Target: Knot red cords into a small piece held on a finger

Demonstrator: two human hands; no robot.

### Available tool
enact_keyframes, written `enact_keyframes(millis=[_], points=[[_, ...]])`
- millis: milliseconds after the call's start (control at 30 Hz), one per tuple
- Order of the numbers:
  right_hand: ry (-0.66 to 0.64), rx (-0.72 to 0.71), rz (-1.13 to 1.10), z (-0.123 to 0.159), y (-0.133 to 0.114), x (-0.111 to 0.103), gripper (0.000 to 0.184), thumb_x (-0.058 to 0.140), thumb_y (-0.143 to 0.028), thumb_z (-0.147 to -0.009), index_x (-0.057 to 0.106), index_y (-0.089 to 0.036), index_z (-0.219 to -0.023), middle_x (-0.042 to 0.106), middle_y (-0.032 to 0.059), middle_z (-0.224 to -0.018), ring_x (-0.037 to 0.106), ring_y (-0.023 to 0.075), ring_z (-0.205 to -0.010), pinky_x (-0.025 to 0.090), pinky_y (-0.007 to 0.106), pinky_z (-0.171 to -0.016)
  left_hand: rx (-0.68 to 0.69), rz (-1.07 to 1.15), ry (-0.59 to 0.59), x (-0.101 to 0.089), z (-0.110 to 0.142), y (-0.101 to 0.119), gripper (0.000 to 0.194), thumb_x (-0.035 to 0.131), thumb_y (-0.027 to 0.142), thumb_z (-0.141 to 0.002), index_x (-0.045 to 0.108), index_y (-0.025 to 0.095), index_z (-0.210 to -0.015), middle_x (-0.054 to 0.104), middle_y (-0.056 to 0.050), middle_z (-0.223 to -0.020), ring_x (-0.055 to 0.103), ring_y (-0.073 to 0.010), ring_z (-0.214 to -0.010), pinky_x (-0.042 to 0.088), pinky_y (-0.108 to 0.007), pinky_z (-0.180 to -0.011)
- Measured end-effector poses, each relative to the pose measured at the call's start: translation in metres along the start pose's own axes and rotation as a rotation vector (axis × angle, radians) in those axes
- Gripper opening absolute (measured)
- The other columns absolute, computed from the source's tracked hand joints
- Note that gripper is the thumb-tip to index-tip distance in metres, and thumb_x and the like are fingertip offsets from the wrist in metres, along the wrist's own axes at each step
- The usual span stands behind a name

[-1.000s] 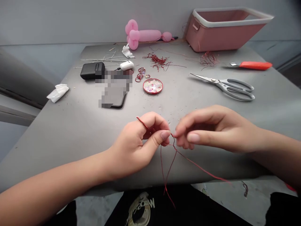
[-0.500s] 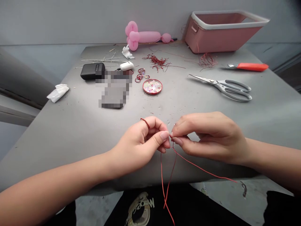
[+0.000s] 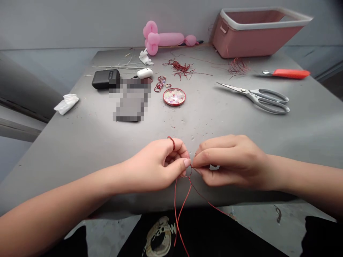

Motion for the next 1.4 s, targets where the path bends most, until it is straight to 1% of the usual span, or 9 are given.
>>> enact_keyframes(millis=[133,267,433,667,900,1067,1167,1267,1400], points=[[0.025,0.219,-0.029,0.000,0.019,-0.003,0.015,0.054,-0.009,-0.079,0.059,-0.020,-0.071,0.056,-0.0036,-0.060,0.048,0.0072,-0.052,0.041,0.019,-0.050,0.265,-0.334,0.234,-0.012,0.010,0.023,0.008,0.051,0.018,-0.086,0.054,0.018,-0.079,0.064,0.001,-0.067,0.058,-0.0112,-0.058,0.047,-0.023,-0.053],[-0.007,0.517,-0.277,0.004,0.040,0.000,0.008,0.063,-0.025,-0.084,0.067,-0.019,-0.079,0.066,0.0003,-0.073,0.058,0.0102,-0.061,0.046,0.021,-0.053,0.620,-0.625,0.553,-0.017,0.034,0.050,0.008,0.051,0.012,-0.088,0.054,0.017,-0.083,0.063,0.002,-0.069,0.056,-0.0096,-0.059,0.046,-0.021,-0.056],[0.073,0.545,-0.372,0.002,0.039,-0.009,0.015,0.069,-0.033,-0.083,0.072,-0.020,-0.078,0.066,0.0038,-0.083,0.063,0.0140,-0.073,0.050,0.024,-0.055,0.869,-0.741,0.671,-0.009,0.050,0.063,0.013,0.054,0.003,-0.084,0.054,0.016,-0.086,0.065,-0.001,-0.075,0.057,-0.0108,-0.067,0.050,-0.023,-0.065],[0.205,0.143,0.175,-0.005,-0.005,-0.036,0.013,0.063,-0.010,-0.084,0.066,-0.022,-0.084,0.063,0.0020,-0.078,0.061,0.0128,-0.069,0.052,0.027,-0.058,0.858,-0.748,0.705,-0.010,0.055,0.070,0.009,0.063,0.009,-0.083,0.059,0.016,-0.088,0.065,-0.003,-0.079,0.058,-0.0131,-0.072,0.051,-0.028,-0.068],[0.360,-0.264,0.650,0.012,-0.052,-0.032,0.015,0.064,-0.005,-0.082,0.064,-0.020,-0.080,0.069,0.0038,-0.080,0.062,0.0173,-0.076,0.050,0.035,-0.060,0.858,-0.677,0.683,-0.008,0.058,0.069,0.009,0.065,0.009,-0.081,0.058,0.016,-0.082,0.063,-0.003,-0.074,0.059,-0.0118,-0.068,0.053,-0.026,-0.065],[0.285,-0.473,0.784,0.013,-0.068,-0.020,0.022,0.060,-0.008,-0.084,0.062,-0.023,-0.068,0.067,0.0003,-0.074,0.061,0.0143,-0.074,0.039,0.033,-0.052,0.784,-0.417,0.585,-0.012,0.047,0.063,0.010,0.064,0.008,-0.080,0.059,0.016,-0.077,0.063,-0.002,-0.070,0.059,-0.0108,-0.065,0.053,-0.024,-0.064],[0.268,-0.457,0.800,0.012,-0.063,-0.019,0.017,0.064,-0.009,-0.082,0.064,-0.023,-0.072,0.069,0.0008,-0.080,0.063,0.0147,-0.074,0.043,0.032,-0.055,0.723,-0.305,0.552,-0.016,0.040,0.058,0.006,0.065,0.007,-0.080,0.062,0.013,-0.079,0.066,-0.005,-0.073,0.063,-0.0110,-0.069,0.054,-0.023,-0.068],[0.430,-0.328,0.764,0.018,-0.054,-0.033,0.014,0.066,-0.015,-0.083,0.065,-0.028,-0.082,0.069,-0.0026,-0.080,0.064,0.0149,-0.070,0.044,0.034,-0.056,0.734,-0.315,0.566,-0.017,0.041,0.059,0.003,0.065,0.008,-0.080,0.064,0.010,-0.081,0.068,-0.008,-0.078,0.065,-0.0117,-0.075,0.055,-0.022,-0.072],[0.360,-0.171,0.729,0.021,-0.040,-0.028,0.016,0.069,-0.018,-0.082,0.065,-0.033,-0.088,0.068,-0.0041,-0.075,0.065,0.0151,-0.068,0.045,0.034,-0.056,0.750,-0.306,0.566,-0.017,0.042,0.059,0.004,0.063,0.007,-0.081,0.062,0.011,-0.082,0.069,-0.008,-0.079,0.066,-0.0116,-0.078,0.054,-0.021,-0.075]])
Point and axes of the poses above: each hand's wrist, its own z-axis away from the middle knuckle, its own x-axis out of the palm, y = z × x, the point moved 10 cm from there along -z, towards the middle knuckle
